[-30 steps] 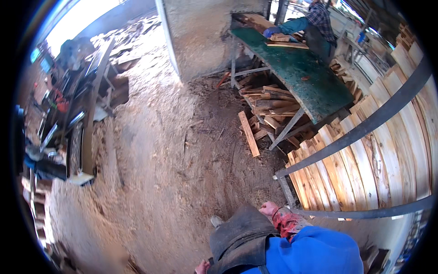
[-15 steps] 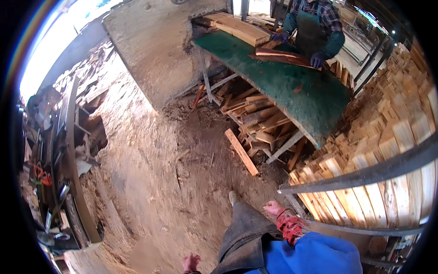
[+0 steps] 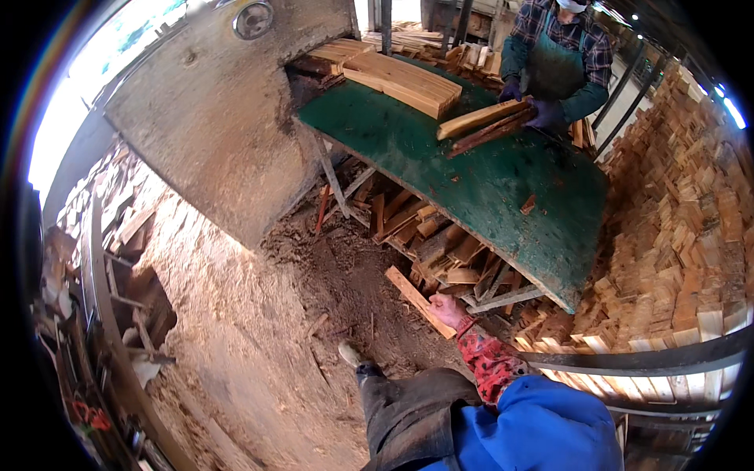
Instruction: The person picks up processed wooden planks from a pile on the floor and carries them to a green conveyor belt. They place the planks onto the belt, stacking them in a neat pile alongside other planks already there. The person repeats this process, moving planks from the floor to the conveyor belt.
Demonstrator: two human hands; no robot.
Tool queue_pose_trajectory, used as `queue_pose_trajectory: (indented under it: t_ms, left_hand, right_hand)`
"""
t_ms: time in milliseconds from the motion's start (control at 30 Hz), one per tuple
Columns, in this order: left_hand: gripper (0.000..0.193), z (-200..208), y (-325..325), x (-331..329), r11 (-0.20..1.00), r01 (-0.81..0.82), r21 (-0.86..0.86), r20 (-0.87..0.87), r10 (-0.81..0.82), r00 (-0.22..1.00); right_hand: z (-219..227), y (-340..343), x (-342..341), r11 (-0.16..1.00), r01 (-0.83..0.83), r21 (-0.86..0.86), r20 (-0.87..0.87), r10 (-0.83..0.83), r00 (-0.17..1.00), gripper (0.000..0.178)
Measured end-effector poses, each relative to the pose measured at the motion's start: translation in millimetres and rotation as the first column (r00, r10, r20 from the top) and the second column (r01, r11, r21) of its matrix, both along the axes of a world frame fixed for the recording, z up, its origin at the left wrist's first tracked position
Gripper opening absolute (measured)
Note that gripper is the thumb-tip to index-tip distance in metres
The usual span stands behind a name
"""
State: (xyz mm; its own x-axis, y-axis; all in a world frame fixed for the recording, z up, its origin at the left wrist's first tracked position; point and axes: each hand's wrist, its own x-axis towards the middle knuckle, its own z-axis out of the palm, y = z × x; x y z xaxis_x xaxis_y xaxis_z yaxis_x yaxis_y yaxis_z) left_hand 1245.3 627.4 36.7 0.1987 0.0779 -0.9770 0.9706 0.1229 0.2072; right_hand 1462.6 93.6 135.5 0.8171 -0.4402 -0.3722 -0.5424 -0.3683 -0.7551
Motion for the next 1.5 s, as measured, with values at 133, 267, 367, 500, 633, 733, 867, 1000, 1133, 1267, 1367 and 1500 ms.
queue_pose_trajectory:
  t_ms: [133,267,367,500,633,733,867,1000,1133,1267,1367,1500]
  left_hand:
    - [0.029,-9.1,17.6,93.1,0.999,0.025,-0.020,0.008,-0.024,1.000]
    - [0.027,-23.1,55.5,215.4,0.993,-0.019,-0.117,0.065,0.027,0.998]
    - [0.028,-22.1,96.2,311.8,0.973,-0.122,-0.198,0.141,0.151,0.978]
    - [0.021,25.5,62.4,486.0,0.990,-0.025,-0.139,0.415,0.081,0.906]
    - [0.024,70.3,4.1,594.6,0.995,0.036,-0.090,0.504,0.014,0.863]
    - [0.027,65.5,-30.1,633.6,0.987,0.139,-0.078,0.472,-0.086,0.877]
    - [0.026,44.0,-63.5,643.5,0.979,0.147,-0.140,0.399,-0.080,0.913]
    - [0.024,13.7,-68.3,612.7,0.992,0.049,-0.116,0.129,-0.034,0.991]
    - [0.024,17.2,-92.4,609.9,0.998,0.056,0.038,0.078,-0.058,0.995]
    - [0.024,26.7,-103.9,637.5,0.996,0.080,0.048,0.054,-0.083,0.995]
    - [0.023,26.1,-115.6,670.3,0.992,0.119,0.034,0.050,-0.121,0.991]
    - [0.023,16.3,-129.4,725.5,0.986,0.168,-0.012,0.073,-0.167,0.983]
  right_hand:
    - [-4.1,11.9,60.0,0.989,0.134,0.057,0.103,-0.139,0.985,0.039]
    - [-27.2,5.0,85.3,0.982,0.169,0.087,0.107,-0.178,0.978,0.040]
    - [-7.3,35.9,120.9,0.978,0.209,0.007,0.050,-0.209,0.977,0.042]
    - [14.7,39.9,151.0,0.966,0.257,0.026,-0.014,-0.257,0.966,0.038]
    - [37.6,32.8,207.8,0.963,0.265,0.054,0.087,-0.269,0.959,0.031]
    - [55.7,11.2,267.3,0.946,0.252,0.203,0.206,-0.293,0.934,0.025]
    - [72.4,-29.0,355.7,0.960,0.191,0.207,0.430,-0.264,0.863,0.027]
    - [116.3,-73.1,448.7,0.964,0.225,0.141,0.396,-0.264,0.880,0.031]
    - [134.1,-134.2,549.8,0.959,0.248,0.136,0.445,-0.283,0.849,0.035]
    - [148.8,-183.7,648.7,0.956,0.291,0.030,0.468,-0.270,0.841,0.050]
    - [150.6,-223.8,701.7,0.939,0.318,-0.132,0.399,-0.244,0.884,0.060]
    - [139.0,-246.2,752.5,0.873,0.468,-0.139,0.472,-0.357,0.806,0.074]
